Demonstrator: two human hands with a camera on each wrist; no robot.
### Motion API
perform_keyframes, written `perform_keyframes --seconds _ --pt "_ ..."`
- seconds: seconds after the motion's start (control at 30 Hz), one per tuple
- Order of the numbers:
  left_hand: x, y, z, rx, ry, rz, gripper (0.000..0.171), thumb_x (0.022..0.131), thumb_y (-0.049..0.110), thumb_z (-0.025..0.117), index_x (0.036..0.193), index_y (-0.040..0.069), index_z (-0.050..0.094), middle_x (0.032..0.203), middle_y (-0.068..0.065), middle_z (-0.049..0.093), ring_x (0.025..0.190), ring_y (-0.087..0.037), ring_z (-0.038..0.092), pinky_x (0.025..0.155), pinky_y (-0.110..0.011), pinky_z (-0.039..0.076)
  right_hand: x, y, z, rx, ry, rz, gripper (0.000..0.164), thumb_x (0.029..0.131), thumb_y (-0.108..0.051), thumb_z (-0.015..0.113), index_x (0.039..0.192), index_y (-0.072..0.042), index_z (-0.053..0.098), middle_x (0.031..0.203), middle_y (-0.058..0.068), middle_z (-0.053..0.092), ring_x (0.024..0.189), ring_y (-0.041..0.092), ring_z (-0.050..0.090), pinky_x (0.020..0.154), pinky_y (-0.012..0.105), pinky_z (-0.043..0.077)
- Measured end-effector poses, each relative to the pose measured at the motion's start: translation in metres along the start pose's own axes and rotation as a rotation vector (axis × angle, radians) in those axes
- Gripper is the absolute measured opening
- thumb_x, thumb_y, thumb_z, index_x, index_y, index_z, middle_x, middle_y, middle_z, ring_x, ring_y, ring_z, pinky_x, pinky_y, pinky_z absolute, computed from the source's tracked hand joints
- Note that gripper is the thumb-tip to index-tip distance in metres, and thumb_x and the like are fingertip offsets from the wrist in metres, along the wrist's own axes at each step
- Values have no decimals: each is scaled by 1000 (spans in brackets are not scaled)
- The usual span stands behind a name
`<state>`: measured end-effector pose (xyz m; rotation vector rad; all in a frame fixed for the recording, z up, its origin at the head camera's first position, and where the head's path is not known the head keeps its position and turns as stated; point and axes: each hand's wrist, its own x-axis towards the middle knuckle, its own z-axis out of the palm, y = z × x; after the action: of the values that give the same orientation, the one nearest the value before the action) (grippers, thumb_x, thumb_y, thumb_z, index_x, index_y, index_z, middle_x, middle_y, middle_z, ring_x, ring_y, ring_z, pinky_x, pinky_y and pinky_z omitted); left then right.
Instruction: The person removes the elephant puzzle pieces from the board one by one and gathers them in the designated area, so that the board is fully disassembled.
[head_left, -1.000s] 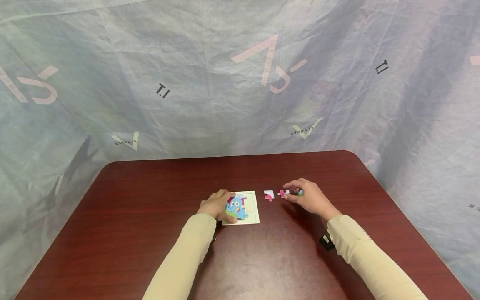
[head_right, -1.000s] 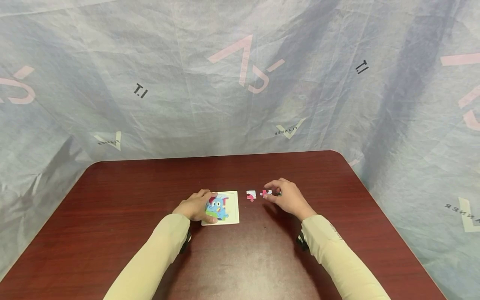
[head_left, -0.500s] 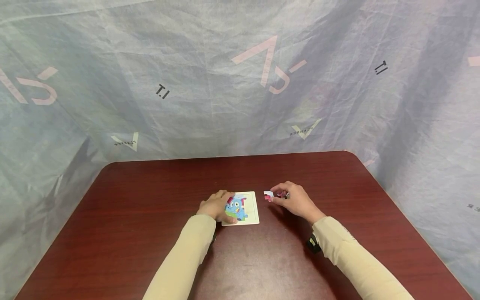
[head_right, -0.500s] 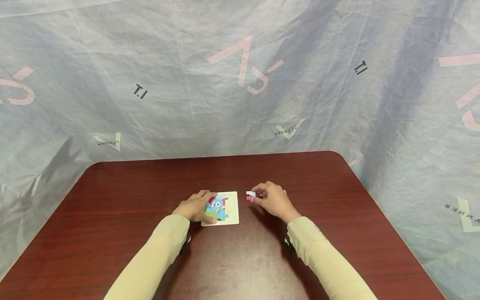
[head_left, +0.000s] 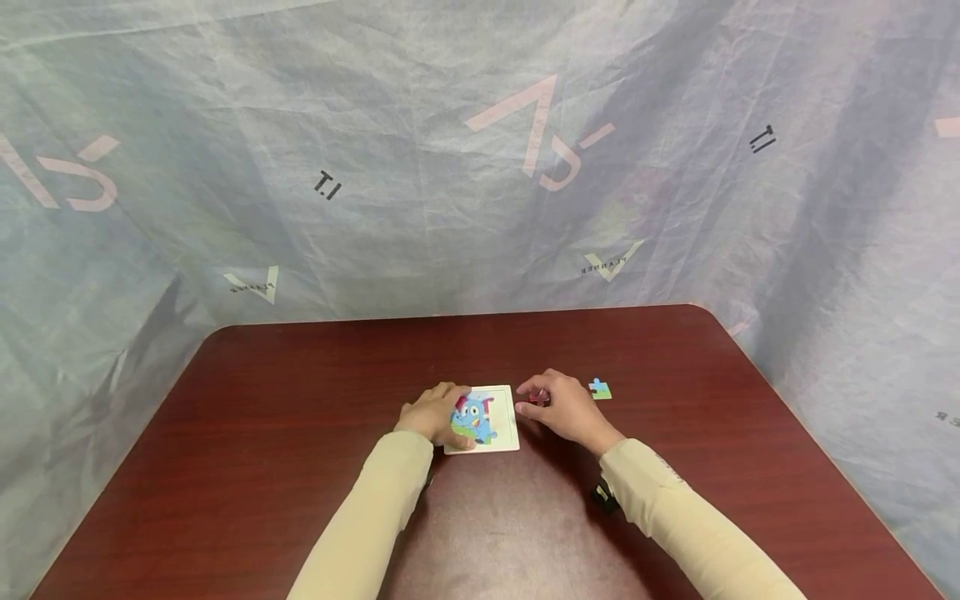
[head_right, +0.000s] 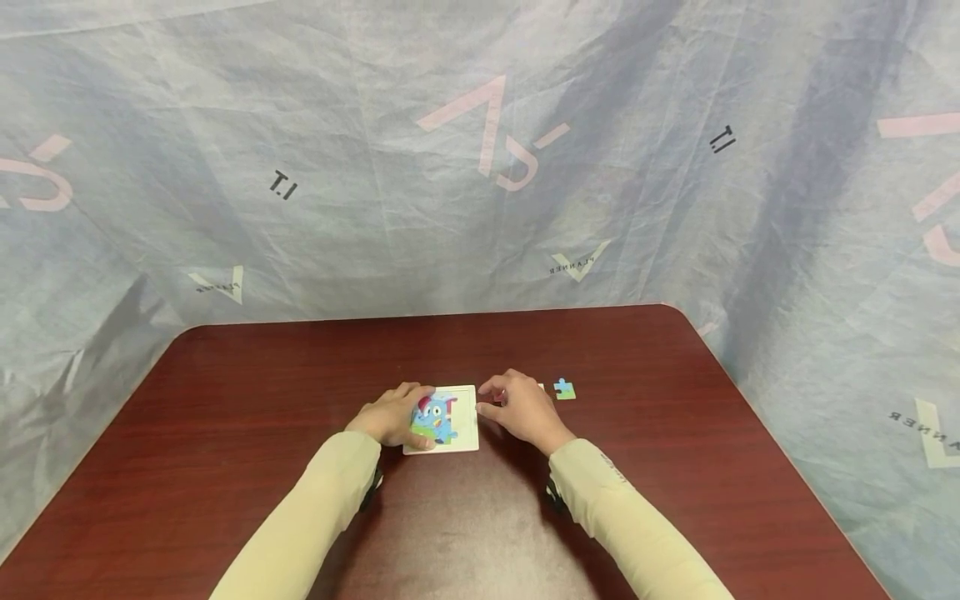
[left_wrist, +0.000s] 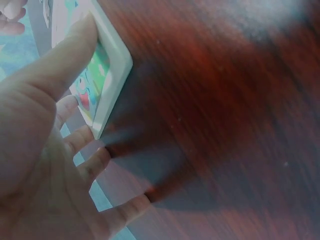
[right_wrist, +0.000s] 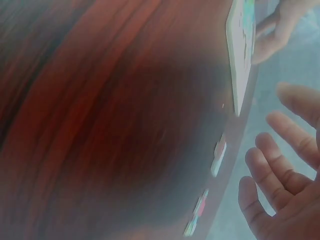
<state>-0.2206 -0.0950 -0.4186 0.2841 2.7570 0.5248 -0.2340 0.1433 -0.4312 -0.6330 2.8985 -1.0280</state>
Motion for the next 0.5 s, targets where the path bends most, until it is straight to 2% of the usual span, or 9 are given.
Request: perform_keyframes --seconds 0.23,0.5 --pt "-1 3 -1 3 -6 -13 88 82 34 87 155 14 41 157 -13 39 146 -35 35 110 -65 32 5 -11 14 -7 -1 -2 20 90 -21 79 106 -9 76 96 4 65 86 20 60 75 37 52" --pt "0 3 -1 23 -6 -24 88 82 34 87 155 15 41 158 -13 38 146 -35 35 110 -65 33 13 -21 24 -54 -12 25 18 89 -23 80 103 -12 77 93 5 63 81 19 61 66 36 51"
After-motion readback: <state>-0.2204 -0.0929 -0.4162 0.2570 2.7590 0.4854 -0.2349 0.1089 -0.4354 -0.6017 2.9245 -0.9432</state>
